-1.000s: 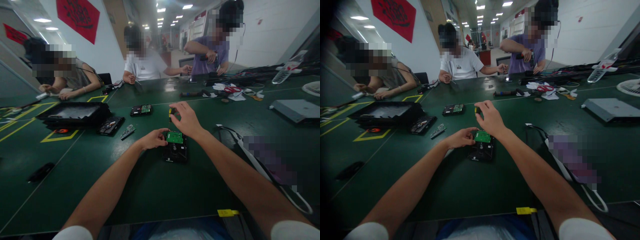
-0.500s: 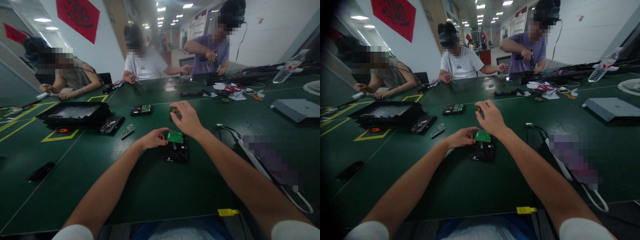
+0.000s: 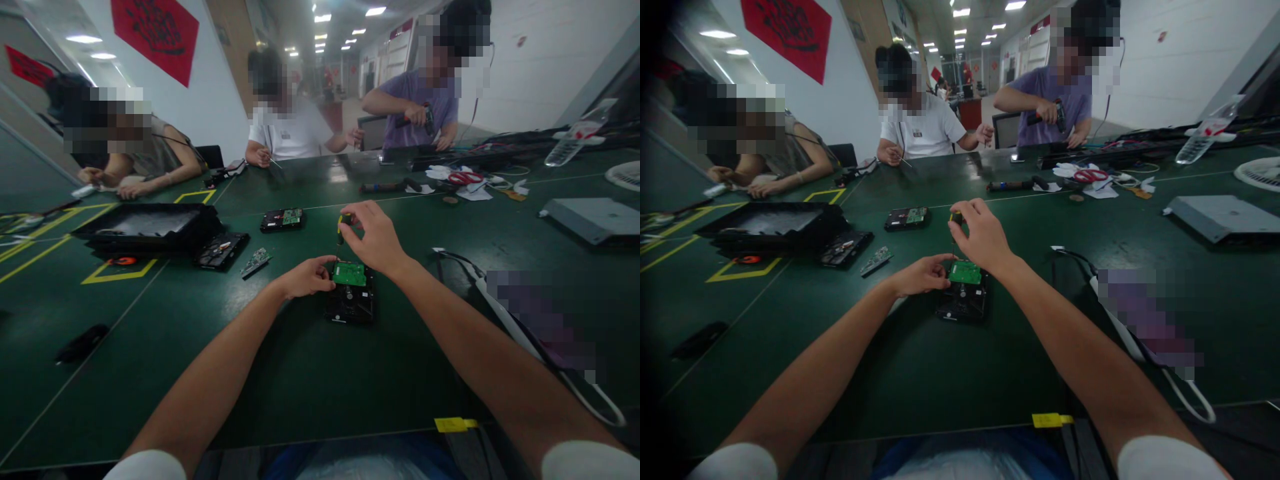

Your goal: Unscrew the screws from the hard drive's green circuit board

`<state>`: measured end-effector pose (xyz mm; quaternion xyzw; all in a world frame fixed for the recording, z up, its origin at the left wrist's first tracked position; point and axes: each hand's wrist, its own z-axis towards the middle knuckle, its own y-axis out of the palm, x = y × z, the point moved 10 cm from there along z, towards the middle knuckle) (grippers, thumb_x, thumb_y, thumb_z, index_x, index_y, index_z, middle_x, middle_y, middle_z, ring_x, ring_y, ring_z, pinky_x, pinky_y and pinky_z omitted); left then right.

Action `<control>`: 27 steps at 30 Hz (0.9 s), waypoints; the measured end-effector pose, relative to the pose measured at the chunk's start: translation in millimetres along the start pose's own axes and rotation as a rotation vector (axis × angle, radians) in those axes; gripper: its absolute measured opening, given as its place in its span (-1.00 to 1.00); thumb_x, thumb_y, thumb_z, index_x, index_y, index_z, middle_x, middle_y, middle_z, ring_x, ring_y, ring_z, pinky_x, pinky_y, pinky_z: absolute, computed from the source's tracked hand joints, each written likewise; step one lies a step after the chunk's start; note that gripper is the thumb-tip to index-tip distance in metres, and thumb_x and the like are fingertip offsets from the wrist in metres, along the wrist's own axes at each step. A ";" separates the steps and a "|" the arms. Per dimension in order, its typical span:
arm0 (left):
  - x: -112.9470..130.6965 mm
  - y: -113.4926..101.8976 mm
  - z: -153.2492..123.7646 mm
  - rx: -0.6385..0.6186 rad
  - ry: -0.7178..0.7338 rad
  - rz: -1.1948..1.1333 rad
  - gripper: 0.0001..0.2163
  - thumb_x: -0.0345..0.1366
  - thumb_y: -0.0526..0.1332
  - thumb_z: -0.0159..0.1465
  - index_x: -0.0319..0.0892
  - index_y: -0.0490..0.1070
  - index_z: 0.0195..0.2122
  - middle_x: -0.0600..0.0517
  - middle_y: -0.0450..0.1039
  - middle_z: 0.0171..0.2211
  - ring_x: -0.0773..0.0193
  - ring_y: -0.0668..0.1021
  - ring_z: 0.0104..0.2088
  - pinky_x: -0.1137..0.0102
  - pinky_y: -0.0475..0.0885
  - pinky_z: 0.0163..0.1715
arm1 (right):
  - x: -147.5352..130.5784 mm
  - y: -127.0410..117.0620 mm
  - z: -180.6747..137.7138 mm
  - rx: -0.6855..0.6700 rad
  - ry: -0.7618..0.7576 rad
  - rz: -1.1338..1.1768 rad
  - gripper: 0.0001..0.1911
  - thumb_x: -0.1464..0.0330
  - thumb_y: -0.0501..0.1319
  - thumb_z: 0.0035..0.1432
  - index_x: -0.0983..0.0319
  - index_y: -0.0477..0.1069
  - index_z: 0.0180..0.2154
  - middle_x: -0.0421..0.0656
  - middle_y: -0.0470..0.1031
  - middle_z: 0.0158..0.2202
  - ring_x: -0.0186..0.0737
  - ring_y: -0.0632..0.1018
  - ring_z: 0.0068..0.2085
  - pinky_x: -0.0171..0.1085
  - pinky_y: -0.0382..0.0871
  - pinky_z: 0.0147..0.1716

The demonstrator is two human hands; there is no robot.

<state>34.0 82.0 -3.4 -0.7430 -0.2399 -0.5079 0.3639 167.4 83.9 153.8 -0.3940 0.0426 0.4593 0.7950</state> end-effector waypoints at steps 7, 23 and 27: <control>-0.2 -0.2 -0.5 0.006 -0.004 0.017 -0.22 -0.34 0.36 0.18 -0.25 0.11 0.41 0.20 0.36 -0.45 0.47 0.32 -0.60 0.52 0.14 -0.59 | 7.9 1.9 0.7 0.011 0.047 0.026 -0.70 0.44 0.19 0.22 0.17 0.34 -0.01 0.00 0.46 -0.02 -0.01 0.53 -0.05 -0.04 0.48 -0.06; -0.3 0.6 0.1 0.003 -0.012 0.007 -0.22 -0.35 0.36 0.18 -0.27 0.10 0.41 0.21 0.35 -0.46 0.47 0.31 -0.60 0.53 0.14 -0.61 | 9.4 2.3 0.3 0.043 0.042 0.058 -0.72 0.39 0.21 0.28 0.18 0.35 0.03 -0.02 0.52 -0.04 -0.03 0.56 -0.11 -0.04 0.49 -0.09; -0.4 0.5 0.2 0.004 0.003 -0.003 -0.23 -0.34 0.37 0.19 -0.26 0.12 0.40 0.21 0.34 -0.46 0.46 0.31 -0.59 0.53 0.14 -0.60 | 3.9 1.2 0.1 0.035 -0.005 0.026 -0.79 0.31 0.22 0.33 0.15 0.35 -0.02 -0.05 0.51 -0.09 -0.04 0.55 -0.12 -0.05 0.48 -0.08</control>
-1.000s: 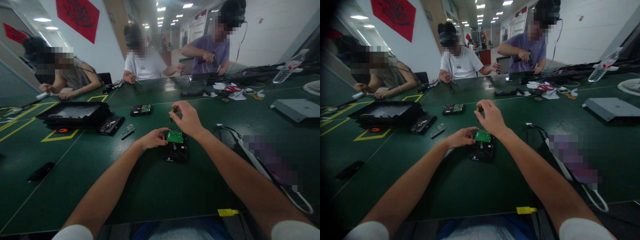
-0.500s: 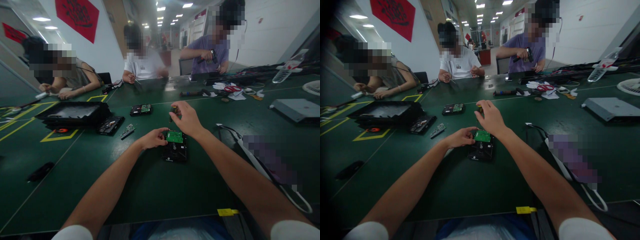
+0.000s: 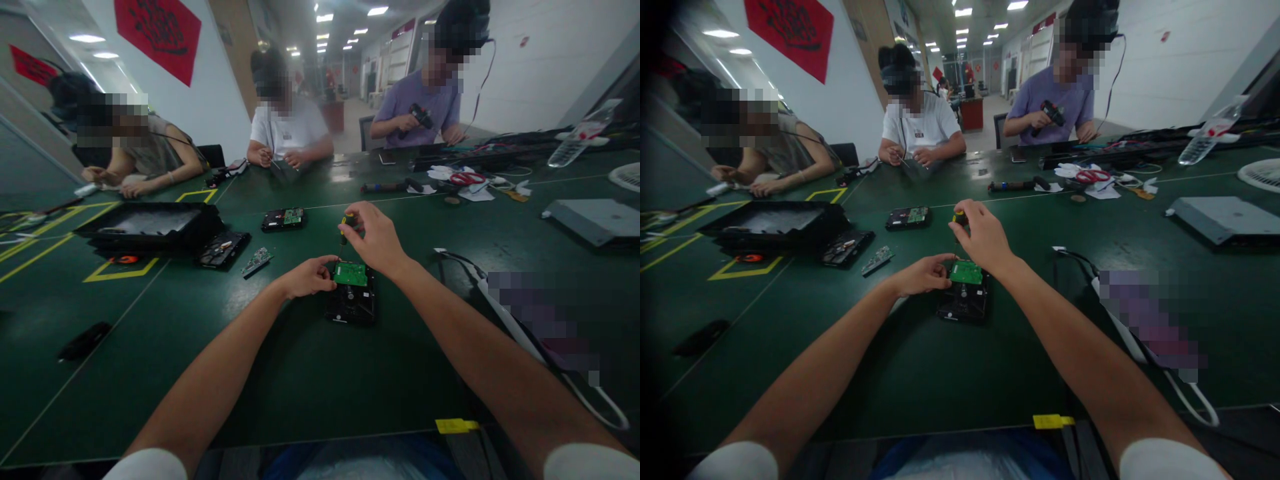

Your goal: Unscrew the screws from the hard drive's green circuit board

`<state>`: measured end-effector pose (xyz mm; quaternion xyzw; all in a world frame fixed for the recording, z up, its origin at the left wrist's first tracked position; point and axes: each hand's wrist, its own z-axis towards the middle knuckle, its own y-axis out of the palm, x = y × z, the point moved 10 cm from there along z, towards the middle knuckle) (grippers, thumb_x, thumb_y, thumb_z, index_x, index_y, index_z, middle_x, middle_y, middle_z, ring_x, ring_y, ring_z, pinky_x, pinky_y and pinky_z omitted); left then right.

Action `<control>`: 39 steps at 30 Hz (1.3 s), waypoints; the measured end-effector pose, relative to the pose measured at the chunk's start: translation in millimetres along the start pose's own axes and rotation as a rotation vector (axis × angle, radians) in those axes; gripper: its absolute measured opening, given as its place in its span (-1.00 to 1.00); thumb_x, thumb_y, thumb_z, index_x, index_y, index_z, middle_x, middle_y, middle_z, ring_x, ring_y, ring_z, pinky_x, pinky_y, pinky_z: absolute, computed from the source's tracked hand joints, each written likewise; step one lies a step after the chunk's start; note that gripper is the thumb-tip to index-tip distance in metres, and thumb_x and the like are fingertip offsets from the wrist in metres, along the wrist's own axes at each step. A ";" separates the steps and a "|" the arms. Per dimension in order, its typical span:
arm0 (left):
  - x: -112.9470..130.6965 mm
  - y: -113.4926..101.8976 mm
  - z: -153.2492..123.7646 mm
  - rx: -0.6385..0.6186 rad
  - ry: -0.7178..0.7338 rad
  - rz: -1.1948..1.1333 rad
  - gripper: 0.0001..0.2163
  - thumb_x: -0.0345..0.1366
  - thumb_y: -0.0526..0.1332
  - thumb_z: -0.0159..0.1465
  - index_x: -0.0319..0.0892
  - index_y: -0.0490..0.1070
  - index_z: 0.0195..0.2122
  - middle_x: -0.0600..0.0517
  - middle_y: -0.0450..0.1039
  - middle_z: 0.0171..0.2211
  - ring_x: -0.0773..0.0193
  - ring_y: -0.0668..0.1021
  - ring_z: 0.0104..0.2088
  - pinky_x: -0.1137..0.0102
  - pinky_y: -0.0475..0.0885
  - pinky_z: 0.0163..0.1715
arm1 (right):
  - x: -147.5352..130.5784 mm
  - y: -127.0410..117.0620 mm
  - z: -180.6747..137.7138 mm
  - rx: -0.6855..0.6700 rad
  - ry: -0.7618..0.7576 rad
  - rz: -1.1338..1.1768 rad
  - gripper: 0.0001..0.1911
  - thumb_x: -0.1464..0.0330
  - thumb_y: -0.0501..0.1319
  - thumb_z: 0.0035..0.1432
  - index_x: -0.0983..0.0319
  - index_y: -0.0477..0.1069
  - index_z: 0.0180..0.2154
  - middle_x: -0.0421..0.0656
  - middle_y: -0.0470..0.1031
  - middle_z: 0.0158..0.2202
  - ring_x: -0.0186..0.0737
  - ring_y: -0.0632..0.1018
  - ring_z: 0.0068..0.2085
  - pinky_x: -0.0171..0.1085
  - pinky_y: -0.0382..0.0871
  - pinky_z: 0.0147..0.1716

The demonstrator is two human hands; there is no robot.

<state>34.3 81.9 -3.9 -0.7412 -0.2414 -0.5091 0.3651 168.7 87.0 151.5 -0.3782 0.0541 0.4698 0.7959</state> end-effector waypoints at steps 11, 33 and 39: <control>0.2 0.2 -0.7 0.001 -0.022 0.010 -0.22 -0.37 0.34 0.18 -0.28 0.08 0.42 0.21 0.35 -0.45 0.46 0.31 -0.59 0.52 0.15 -0.60 | 5.3 0.5 0.1 0.018 0.041 0.018 -0.73 0.42 0.23 0.24 0.17 0.34 -0.02 -0.03 0.51 -0.08 -0.06 0.56 -0.15 -0.06 0.50 -0.12; -0.5 -0.8 -0.4 0.004 -0.009 0.015 -0.23 -0.35 0.36 0.18 -0.25 0.13 0.41 0.19 0.36 -0.45 0.46 0.32 -0.59 0.52 0.15 -0.59 | -2.1 -3.3 0.7 0.020 -0.014 -0.034 -0.77 0.37 0.25 0.29 0.19 0.41 -0.01 -0.02 0.47 -0.05 -0.09 0.56 -0.15 -0.04 0.51 -0.05; 1.6 -0.5 -1.0 0.006 -0.028 0.000 -0.21 -0.35 0.37 0.18 -0.25 0.10 0.42 0.19 0.36 -0.44 0.47 0.32 -0.58 0.53 0.16 -0.59 | 7.9 -1.9 0.4 0.042 0.057 0.019 -0.75 0.43 0.24 0.24 0.20 0.36 -0.03 -0.02 0.49 -0.08 -0.07 0.57 -0.14 -0.06 0.52 -0.09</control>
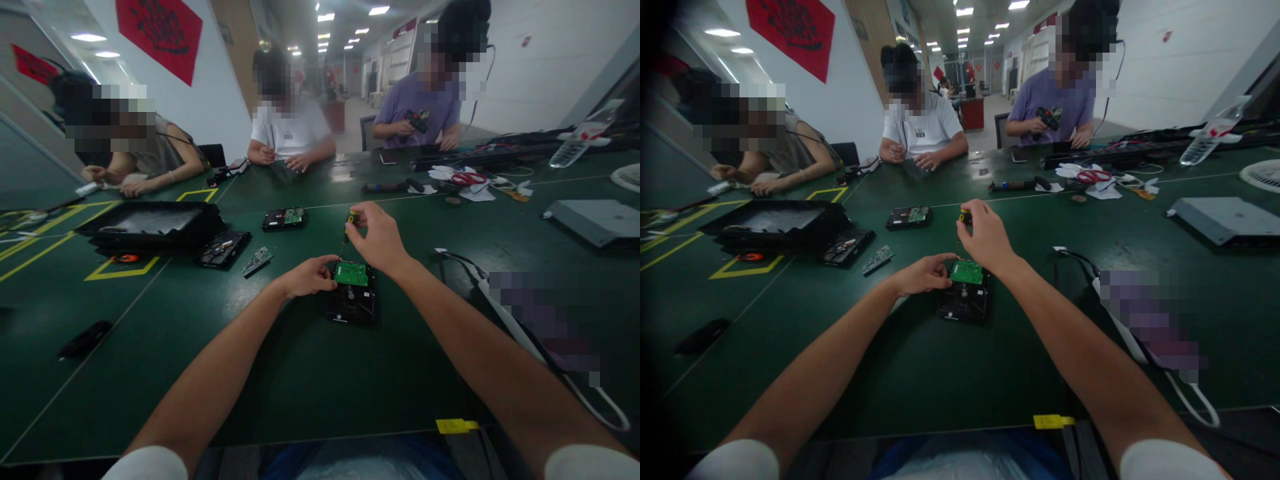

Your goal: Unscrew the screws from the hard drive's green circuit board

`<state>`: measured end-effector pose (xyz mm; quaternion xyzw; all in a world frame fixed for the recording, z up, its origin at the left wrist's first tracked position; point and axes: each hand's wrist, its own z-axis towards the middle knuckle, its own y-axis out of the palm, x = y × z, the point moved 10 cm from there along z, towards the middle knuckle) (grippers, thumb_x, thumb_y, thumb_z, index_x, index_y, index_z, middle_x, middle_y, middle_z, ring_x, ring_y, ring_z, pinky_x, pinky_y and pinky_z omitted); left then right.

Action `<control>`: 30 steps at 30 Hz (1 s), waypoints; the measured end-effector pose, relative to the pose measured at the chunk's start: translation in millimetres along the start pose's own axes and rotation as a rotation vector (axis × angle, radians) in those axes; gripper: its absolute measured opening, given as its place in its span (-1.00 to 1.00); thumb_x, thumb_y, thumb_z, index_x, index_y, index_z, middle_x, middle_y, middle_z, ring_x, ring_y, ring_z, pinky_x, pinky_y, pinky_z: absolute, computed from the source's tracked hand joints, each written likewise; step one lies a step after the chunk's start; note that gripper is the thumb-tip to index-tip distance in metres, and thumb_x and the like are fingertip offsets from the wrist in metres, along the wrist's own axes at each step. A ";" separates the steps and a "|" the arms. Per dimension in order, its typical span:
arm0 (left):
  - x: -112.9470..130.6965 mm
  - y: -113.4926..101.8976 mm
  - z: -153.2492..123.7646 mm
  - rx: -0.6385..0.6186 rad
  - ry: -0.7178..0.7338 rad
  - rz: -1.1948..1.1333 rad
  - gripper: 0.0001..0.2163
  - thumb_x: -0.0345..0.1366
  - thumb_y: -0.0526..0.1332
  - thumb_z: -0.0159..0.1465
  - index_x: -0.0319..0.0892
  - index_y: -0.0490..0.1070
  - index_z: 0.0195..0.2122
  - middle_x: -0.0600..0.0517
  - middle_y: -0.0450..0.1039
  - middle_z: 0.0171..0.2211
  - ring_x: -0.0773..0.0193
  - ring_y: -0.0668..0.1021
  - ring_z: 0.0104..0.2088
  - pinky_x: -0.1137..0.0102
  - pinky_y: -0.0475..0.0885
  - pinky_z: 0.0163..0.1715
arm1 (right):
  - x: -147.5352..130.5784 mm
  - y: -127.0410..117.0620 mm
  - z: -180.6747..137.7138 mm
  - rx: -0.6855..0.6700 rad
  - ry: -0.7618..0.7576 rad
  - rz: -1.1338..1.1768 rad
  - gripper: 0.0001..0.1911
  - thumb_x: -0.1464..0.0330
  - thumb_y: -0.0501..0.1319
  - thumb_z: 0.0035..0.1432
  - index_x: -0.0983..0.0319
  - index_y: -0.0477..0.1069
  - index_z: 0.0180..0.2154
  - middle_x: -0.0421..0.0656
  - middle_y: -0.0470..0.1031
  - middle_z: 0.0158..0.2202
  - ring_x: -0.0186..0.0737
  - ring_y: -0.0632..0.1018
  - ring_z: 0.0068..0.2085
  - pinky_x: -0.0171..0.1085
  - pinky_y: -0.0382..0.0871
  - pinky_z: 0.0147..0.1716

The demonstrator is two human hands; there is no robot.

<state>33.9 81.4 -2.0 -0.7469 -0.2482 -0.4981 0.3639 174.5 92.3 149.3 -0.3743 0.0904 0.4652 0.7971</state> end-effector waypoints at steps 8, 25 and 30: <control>-0.4 0.4 0.0 -0.011 0.021 -0.004 -0.21 -0.33 0.37 0.18 -0.26 0.10 0.42 0.19 0.36 -0.44 0.46 0.32 -0.58 0.53 0.16 -0.59 | -6.0 -2.5 -0.2 -0.020 -0.031 -0.058 -0.82 0.33 0.22 0.30 0.13 0.38 -0.06 -0.06 0.47 -0.09 -0.03 0.53 -0.10 -0.02 0.47 -0.05; 2.0 1.1 -0.7 -0.005 0.018 0.001 -0.24 -0.37 0.35 0.18 -0.28 0.12 0.40 0.20 0.34 -0.45 0.46 0.31 -0.57 0.53 0.17 -0.60 | -11.9 1.3 -0.8 -0.057 -0.060 -0.063 -0.74 0.39 0.20 0.30 0.14 0.39 0.02 -0.04 0.45 -0.01 -0.09 0.54 -0.14 -0.02 0.48 -0.03; 0.4 0.5 -0.8 -0.001 0.010 0.005 -0.23 -0.36 0.36 0.18 -0.27 0.11 0.41 0.21 0.34 -0.46 0.46 0.31 -0.58 0.52 0.16 -0.59 | -7.8 2.9 -0.5 -0.037 -0.051 -0.019 -0.70 0.46 0.20 0.23 0.17 0.37 0.01 -0.01 0.48 -0.01 -0.03 0.55 -0.06 -0.02 0.50 -0.04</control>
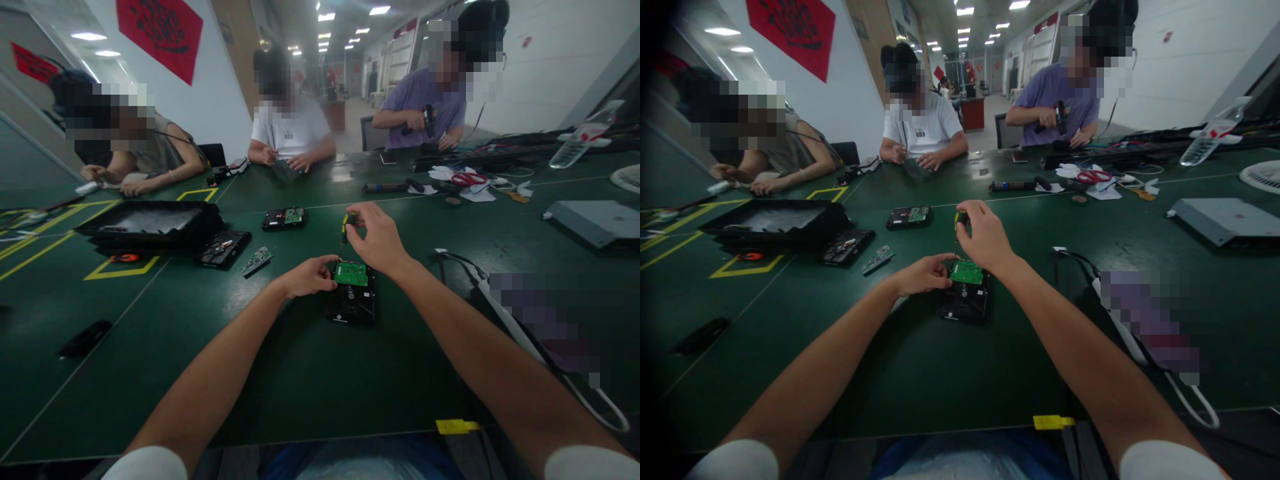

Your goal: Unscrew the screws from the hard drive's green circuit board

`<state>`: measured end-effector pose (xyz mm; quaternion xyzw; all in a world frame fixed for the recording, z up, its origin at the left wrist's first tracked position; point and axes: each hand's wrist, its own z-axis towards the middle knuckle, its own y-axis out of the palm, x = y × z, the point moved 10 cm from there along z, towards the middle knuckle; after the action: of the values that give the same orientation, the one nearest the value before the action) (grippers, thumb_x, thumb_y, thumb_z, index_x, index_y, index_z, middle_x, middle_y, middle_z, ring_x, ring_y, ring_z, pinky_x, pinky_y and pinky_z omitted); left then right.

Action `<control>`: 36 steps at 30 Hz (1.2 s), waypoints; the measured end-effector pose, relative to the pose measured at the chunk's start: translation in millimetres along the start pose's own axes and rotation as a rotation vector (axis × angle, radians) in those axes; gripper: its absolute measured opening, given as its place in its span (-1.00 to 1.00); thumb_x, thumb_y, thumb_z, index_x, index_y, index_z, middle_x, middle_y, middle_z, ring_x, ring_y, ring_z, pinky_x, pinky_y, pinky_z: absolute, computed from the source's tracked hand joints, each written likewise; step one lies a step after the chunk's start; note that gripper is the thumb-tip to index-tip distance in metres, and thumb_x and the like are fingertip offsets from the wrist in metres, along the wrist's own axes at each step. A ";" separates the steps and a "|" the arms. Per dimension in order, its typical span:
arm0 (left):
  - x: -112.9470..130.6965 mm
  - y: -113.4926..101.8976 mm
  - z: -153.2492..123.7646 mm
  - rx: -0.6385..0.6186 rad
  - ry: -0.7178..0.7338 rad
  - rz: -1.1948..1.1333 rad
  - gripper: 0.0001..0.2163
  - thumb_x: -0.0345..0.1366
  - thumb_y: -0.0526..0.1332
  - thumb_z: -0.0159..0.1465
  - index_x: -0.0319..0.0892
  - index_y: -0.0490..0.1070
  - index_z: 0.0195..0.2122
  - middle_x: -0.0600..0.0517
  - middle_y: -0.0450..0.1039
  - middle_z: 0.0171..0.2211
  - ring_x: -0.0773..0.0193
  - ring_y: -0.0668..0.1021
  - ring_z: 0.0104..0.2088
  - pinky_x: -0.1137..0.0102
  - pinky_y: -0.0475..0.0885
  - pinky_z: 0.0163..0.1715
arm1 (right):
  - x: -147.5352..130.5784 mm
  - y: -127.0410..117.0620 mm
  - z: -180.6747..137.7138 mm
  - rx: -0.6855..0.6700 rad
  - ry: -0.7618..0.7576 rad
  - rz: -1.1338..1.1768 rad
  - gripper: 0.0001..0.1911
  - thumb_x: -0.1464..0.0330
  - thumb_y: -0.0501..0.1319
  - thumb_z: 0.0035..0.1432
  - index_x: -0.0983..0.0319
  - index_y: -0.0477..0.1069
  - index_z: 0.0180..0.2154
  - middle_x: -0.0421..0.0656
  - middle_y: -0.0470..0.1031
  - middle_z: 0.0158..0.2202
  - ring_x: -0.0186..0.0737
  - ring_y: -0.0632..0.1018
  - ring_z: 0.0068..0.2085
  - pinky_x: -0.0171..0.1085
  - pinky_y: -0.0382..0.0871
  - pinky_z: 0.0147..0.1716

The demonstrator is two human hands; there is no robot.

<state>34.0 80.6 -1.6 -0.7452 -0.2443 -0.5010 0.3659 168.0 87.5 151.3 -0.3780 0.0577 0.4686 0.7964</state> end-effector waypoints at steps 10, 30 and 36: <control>1.5 0.1 -0.9 -0.005 0.009 0.016 -0.23 -0.35 0.35 0.18 -0.26 0.11 0.41 0.19 0.36 -0.45 0.45 0.32 -0.57 0.52 0.17 -0.58 | -4.0 -1.5 -0.1 -0.015 -0.019 -0.032 -0.76 0.36 0.23 0.28 0.14 0.36 -0.01 -0.03 0.47 -0.03 -0.02 0.54 -0.07 -0.01 0.48 -0.03; -1.0 -0.7 0.4 0.007 -0.005 0.016 -0.22 -0.35 0.36 0.18 -0.25 0.12 0.41 0.19 0.36 -0.44 0.46 0.31 -0.58 0.53 0.16 -0.59 | 5.6 2.3 -1.8 0.003 0.051 0.058 -0.69 0.40 0.24 0.24 0.16 0.33 0.02 -0.03 0.52 -0.06 -0.04 0.58 -0.14 -0.02 0.52 -0.10; 0.5 -0.5 0.1 -0.019 0.026 0.025 -0.23 -0.34 0.37 0.18 -0.23 0.13 0.41 0.19 0.36 -0.44 0.44 0.34 -0.58 0.51 0.15 -0.60 | -1.7 2.0 -0.4 -0.024 -0.019 0.003 -0.75 0.32 0.24 0.29 0.14 0.36 0.00 -0.03 0.47 -0.05 -0.01 0.55 -0.08 0.00 0.50 -0.05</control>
<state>33.9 81.0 -0.9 -0.7449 -0.2256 -0.5084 0.3684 165.5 86.6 150.7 -0.3829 0.0450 0.4739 0.7917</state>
